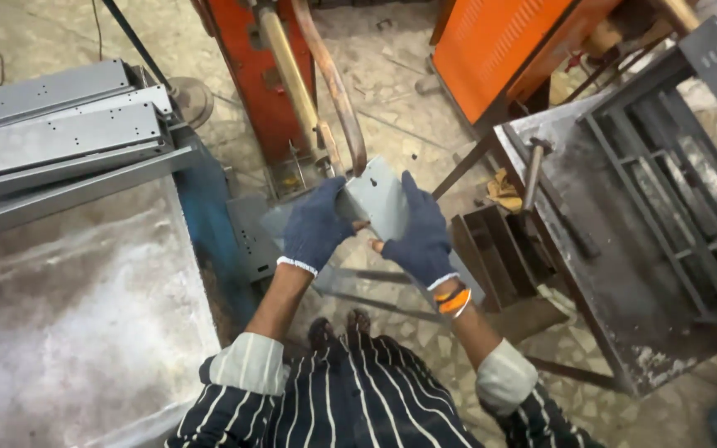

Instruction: The person assembles a gray sheet-metal enclosure at a workshop bench. They hold the metal panel, align it against a fixture, use a small hand tool on its holes, bend and press the panels together, and at one point work produces sparks near the part before continuing to fit the pieces.

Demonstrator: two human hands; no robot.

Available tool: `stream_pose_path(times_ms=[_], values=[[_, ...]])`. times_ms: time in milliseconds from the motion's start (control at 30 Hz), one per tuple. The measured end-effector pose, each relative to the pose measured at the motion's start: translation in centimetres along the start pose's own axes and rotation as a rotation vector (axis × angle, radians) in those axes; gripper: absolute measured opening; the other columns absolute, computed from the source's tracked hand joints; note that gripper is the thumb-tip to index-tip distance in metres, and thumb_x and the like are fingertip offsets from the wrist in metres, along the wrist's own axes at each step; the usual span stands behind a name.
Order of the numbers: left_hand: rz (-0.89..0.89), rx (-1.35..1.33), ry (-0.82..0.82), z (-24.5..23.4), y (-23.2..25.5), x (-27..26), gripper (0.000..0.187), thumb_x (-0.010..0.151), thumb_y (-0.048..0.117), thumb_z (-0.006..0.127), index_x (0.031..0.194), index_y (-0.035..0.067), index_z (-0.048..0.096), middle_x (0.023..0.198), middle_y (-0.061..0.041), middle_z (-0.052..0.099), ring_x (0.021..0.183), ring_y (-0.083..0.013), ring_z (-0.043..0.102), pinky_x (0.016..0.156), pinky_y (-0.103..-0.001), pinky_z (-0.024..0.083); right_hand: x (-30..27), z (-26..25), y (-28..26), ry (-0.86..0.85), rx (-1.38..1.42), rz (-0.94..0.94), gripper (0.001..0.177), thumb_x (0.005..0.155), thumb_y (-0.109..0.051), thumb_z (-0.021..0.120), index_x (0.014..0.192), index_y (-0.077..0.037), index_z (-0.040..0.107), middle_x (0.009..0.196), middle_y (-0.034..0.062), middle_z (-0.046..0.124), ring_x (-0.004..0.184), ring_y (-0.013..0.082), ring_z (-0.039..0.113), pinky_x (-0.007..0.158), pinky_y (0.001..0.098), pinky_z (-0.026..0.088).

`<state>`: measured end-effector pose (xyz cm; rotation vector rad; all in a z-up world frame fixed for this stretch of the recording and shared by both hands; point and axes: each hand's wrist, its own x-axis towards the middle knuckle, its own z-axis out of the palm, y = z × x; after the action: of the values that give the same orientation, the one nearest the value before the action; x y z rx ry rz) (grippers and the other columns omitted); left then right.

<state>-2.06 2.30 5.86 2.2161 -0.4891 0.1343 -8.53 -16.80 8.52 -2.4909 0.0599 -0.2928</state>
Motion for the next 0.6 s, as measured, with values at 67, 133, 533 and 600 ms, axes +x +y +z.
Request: stream_pose_path(times_ms=[67, 133, 533, 600], values=[[0.076, 0.009, 0.003, -0.1, -1.3, -1.2, 0.069, 0.069, 0.021, 0.086, 0.131, 0.007, 0.061, 0.121, -0.021, 0.070, 0.107, -0.0394, 0.069, 0.092, -0.045, 0.055, -1.7, 0.2, -0.2, 0.036, 0.067, -0.014, 0.120, 0.052, -0.029, 0.094, 0.153, 0.000, 0.037, 0.128, 0.0247, 0.058, 0.117, 0.0421, 0.058, 0.098, 0.0493, 0.048], [0.177, 0.018, 0.031, -1.0, -1.7, -0.7, 0.064, 0.073, 0.011, 0.080, 0.134, 0.009, 0.060, 0.125, -0.021, 0.070, 0.111, -0.0396, 0.069, 0.094, -0.044, 0.056, -1.8, -0.2, -0.9, 0.097, 0.128, -0.054, 0.116, 0.053, -0.025, 0.093, 0.154, -0.002, 0.041, 0.128, 0.0228, 0.060, 0.117, 0.0404, 0.060, 0.098, 0.0481, 0.050], [0.126, 0.068, -0.048, 3.2, -1.5, -7.8, 0.046, 0.082, 0.007, 0.058, 0.127, 0.010, 0.064, 0.103, -0.020, 0.072, 0.089, -0.0402, 0.069, 0.074, -0.052, 0.054, -9.1, -5.0, -3.3, 0.223, -0.149, 0.039, 0.115, 0.050, -0.030, 0.091, 0.151, -0.004, 0.044, 0.134, 0.0211, 0.059, 0.123, 0.0425, 0.055, 0.104, 0.0505, 0.042], [-0.309, 0.075, -0.182, 4.9, -2.4, -7.9, 0.022, 0.103, 0.027, 0.055, 0.112, 0.016, 0.071, 0.091, -0.020, 0.072, 0.086, -0.0408, 0.067, 0.073, -0.054, 0.049, -9.4, -5.5, -3.1, 0.228, -0.230, 0.086, 0.116, 0.048, -0.032, 0.090, 0.151, -0.005, 0.042, 0.136, 0.0212, 0.058, 0.122, 0.0424, 0.053, 0.104, 0.0517, 0.039]])
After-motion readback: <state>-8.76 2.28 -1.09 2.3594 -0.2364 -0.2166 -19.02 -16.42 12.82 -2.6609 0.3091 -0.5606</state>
